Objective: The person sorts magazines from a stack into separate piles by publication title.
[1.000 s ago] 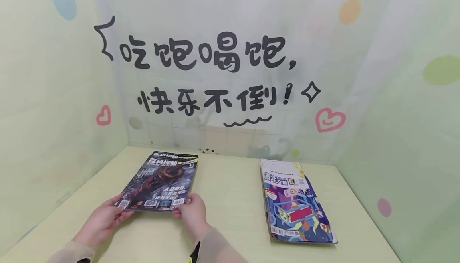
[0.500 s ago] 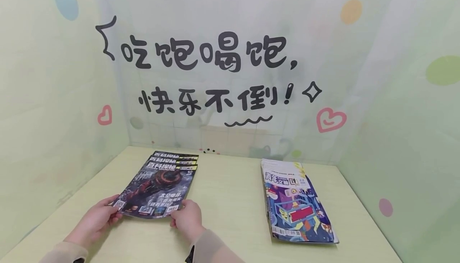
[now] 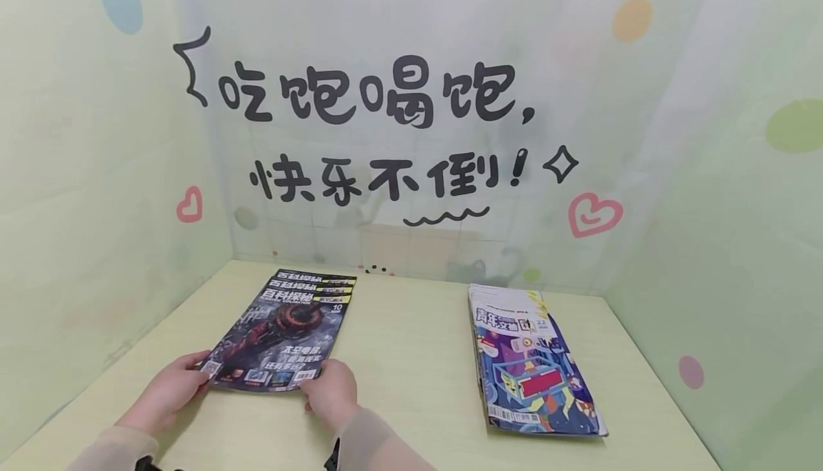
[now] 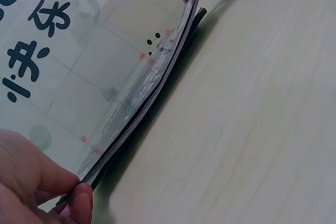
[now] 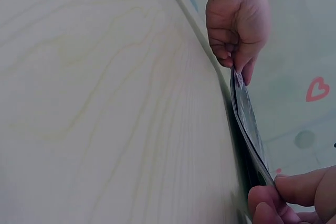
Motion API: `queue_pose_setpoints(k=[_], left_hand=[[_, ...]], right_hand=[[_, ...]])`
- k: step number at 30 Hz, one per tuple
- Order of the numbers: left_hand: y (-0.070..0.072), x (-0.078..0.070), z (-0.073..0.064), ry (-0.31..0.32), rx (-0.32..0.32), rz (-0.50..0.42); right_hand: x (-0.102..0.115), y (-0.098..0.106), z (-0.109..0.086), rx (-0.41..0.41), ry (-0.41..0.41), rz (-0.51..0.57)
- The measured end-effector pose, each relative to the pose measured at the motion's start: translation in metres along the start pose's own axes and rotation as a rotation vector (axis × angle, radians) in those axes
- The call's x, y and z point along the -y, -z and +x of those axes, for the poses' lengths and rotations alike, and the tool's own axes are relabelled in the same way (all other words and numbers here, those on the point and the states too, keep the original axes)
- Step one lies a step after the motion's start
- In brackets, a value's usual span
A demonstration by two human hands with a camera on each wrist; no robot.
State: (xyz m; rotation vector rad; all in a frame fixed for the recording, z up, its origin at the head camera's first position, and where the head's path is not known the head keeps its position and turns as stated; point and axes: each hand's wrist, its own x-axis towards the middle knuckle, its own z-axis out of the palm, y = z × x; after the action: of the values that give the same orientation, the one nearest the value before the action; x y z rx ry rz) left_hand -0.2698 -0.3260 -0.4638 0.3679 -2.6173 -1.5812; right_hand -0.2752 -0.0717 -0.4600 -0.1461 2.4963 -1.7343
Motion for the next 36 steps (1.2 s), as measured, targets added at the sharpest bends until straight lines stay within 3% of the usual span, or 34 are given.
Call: queue_pose_setpoints(k=[14, 20, 24, 28, 33, 36], left_hand=[[0.002, 0.005, -0.001, 0.03, 0.026, -0.044], [0.006, 0.002, -0.002, 0.051, 0.036, -0.073], [0.005, -0.003, -0.006, 0.046, 0.004, 0.015], [-0.001, -0.016, -0.009, -0.003, -0.038, 0.088], [-0.019, -0.039, -0.013, -0.092, -0.033, 0.032], [-0.034, -0.053, -0.018, -0.159, -0.011, 0.042]], right_hand=[[-0.001, -0.002, -0.002, 0.009, -0.044, -0.091], [-0.002, 0.001, -0.002, 0.049, -0.028, -0.054], [-0.006, 0.008, -0.003, 0.078, -0.022, 0.012], [-0.009, 0.024, -0.003, 0.117, -0.005, 0.057], [-0.01, 0.053, -0.007, 0.185, 0.046, 0.034], [-0.011, 0.072, -0.01, 0.214, 0.062, 0.006]])
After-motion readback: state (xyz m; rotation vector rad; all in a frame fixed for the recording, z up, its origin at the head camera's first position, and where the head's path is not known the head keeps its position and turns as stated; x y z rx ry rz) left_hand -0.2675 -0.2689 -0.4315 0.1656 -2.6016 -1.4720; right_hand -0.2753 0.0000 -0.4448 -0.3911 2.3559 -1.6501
